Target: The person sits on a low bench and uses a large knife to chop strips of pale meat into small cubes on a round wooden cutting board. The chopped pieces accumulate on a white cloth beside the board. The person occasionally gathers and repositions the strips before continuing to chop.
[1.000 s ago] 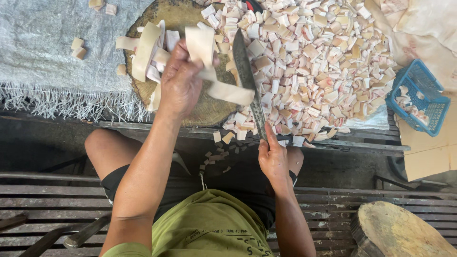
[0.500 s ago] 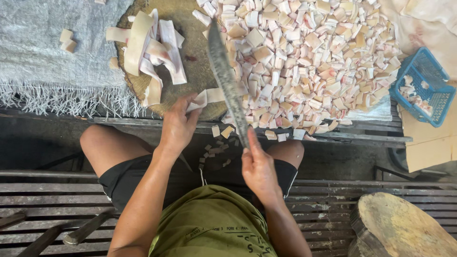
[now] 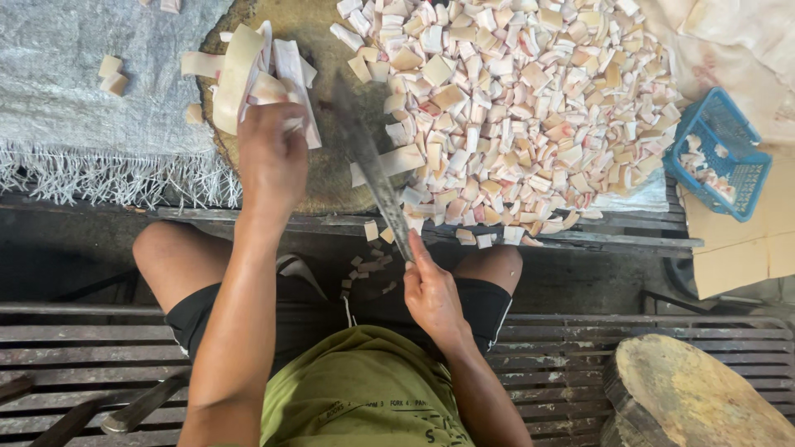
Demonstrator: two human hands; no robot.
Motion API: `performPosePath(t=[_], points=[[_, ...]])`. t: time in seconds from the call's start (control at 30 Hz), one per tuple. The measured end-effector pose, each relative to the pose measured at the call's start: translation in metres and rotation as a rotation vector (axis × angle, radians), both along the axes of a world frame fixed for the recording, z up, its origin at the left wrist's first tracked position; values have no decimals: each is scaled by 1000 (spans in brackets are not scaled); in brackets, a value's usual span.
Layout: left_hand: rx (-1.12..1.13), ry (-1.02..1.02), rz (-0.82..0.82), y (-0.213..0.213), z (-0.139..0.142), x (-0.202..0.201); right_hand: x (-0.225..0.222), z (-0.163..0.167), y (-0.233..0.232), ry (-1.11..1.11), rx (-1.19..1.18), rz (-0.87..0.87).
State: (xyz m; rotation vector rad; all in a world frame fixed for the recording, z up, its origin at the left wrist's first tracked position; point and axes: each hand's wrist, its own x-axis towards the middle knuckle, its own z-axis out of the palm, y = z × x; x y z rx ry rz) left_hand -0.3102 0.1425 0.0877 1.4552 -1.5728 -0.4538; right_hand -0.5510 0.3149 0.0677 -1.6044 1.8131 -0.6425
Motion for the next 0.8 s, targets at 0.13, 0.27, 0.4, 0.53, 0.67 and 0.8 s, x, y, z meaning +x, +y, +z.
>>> performPosePath(t=[0.13, 0.27, 0.4, 0.53, 0.67, 0.8], points=[[-13, -549, -99, 2, 0, -29, -20, 1, 3, -120, -185, -132], [196, -413, -380, 4, -13, -71, -43, 5, 1, -270, -140, -248], [423, -359, -389, -5, -14, -70, -53, 8, -8, -340, -110, -276], [763, 186, -385, -18, -5, -50, -51, 9, -11, -286, -155, -244], [145, 150, -353, -6, -3, -43, -45, 13, -12, -253, -211, -207], [-65, -493, -471, 18, -11, -31, -43, 28, -12, -297, -272, -213]])
